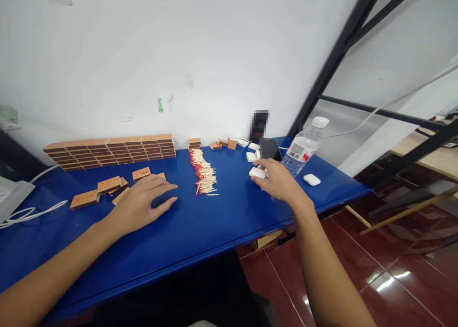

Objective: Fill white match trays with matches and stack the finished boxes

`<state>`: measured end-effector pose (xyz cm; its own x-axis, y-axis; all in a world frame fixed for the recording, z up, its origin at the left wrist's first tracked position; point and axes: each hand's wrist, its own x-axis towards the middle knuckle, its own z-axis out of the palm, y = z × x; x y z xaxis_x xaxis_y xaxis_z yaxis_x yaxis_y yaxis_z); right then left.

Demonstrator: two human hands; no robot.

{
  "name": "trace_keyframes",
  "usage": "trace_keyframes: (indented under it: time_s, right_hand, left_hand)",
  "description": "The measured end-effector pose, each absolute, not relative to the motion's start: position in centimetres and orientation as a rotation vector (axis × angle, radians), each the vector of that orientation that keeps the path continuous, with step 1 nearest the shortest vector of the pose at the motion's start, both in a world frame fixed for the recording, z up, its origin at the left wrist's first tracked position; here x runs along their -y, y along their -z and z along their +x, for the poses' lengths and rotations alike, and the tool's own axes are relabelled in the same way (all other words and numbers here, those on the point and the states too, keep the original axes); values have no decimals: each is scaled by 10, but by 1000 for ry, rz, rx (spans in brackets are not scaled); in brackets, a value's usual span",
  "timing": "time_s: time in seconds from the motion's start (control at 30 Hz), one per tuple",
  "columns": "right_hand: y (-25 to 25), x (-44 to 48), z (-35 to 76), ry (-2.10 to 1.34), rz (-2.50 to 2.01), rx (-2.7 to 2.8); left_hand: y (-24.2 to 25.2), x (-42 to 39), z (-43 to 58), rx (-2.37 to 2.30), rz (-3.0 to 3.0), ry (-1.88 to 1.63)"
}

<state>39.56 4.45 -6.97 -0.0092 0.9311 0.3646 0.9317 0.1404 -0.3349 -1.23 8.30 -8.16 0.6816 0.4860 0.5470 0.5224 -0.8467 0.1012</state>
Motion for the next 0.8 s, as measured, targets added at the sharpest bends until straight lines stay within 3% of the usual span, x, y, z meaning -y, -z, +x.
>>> trace_keyframes:
  time_s: [0.23,0.4,0.8]
  right_hand:
    - [64,-30,350,168,-1567,1833]
    - [72,-28,355,336,-1780,1722]
    - [82,-18,376,-129,-1791,1380]
  left_hand:
    - [84,-79,-10,839,-2923,897]
    - [85,-77,-8,844,-2979,891]
    - [85,-78,-8,810,-2982,903]
